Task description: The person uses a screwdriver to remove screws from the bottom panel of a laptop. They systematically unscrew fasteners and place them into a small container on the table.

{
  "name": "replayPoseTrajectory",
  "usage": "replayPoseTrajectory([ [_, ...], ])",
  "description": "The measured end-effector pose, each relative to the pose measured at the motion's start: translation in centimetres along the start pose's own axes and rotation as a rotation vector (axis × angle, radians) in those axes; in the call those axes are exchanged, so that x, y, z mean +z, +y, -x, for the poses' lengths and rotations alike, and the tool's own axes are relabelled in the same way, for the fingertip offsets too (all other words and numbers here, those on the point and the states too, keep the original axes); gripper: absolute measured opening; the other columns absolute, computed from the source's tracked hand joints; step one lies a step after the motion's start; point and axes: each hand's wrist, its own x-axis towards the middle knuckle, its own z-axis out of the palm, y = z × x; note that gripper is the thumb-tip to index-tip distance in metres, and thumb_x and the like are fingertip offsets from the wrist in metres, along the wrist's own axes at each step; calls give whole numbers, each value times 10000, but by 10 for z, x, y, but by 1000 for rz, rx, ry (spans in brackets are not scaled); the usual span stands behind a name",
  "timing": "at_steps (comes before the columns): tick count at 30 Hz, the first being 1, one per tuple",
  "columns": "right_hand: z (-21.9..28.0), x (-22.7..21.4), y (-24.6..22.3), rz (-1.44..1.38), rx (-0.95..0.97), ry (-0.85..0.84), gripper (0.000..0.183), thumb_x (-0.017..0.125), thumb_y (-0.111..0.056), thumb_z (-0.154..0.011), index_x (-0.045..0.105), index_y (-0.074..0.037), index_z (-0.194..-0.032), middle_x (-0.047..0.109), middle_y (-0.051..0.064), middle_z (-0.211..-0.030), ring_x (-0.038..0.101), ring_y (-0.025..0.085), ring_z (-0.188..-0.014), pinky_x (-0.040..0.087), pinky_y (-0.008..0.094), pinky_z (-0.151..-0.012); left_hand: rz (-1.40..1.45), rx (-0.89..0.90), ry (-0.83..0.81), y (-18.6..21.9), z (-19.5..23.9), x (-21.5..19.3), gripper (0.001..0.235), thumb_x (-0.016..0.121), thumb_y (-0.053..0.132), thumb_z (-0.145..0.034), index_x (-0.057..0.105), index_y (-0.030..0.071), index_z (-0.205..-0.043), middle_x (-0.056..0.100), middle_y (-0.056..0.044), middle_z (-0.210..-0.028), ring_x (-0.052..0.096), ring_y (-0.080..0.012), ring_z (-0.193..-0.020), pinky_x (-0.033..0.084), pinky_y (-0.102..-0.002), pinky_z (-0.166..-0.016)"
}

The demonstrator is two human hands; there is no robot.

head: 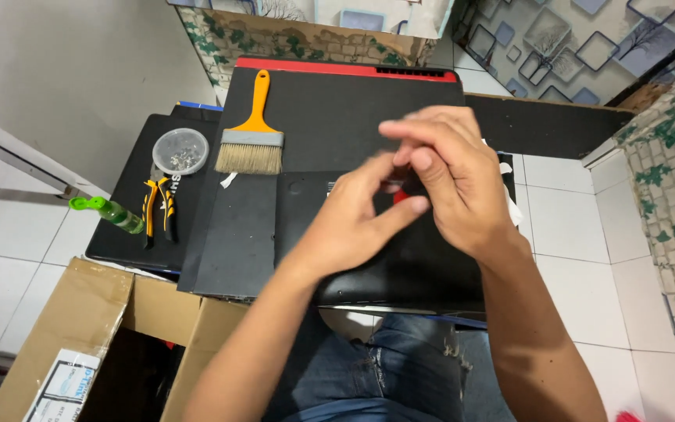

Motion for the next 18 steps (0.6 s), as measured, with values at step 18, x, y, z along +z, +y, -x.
replayPoseTrajectory([
  [18,-3,-11,1,14,24,-14,378,517,-331,-1072,688,-51,-1260,557,92,-1037,528,227,-1005,443,342,-940,78,157,-20,-33,-10,-1,230,791,206,-875,607,155,-1003,557,22,-911,545,-137,-876,462,-291,-855],
])
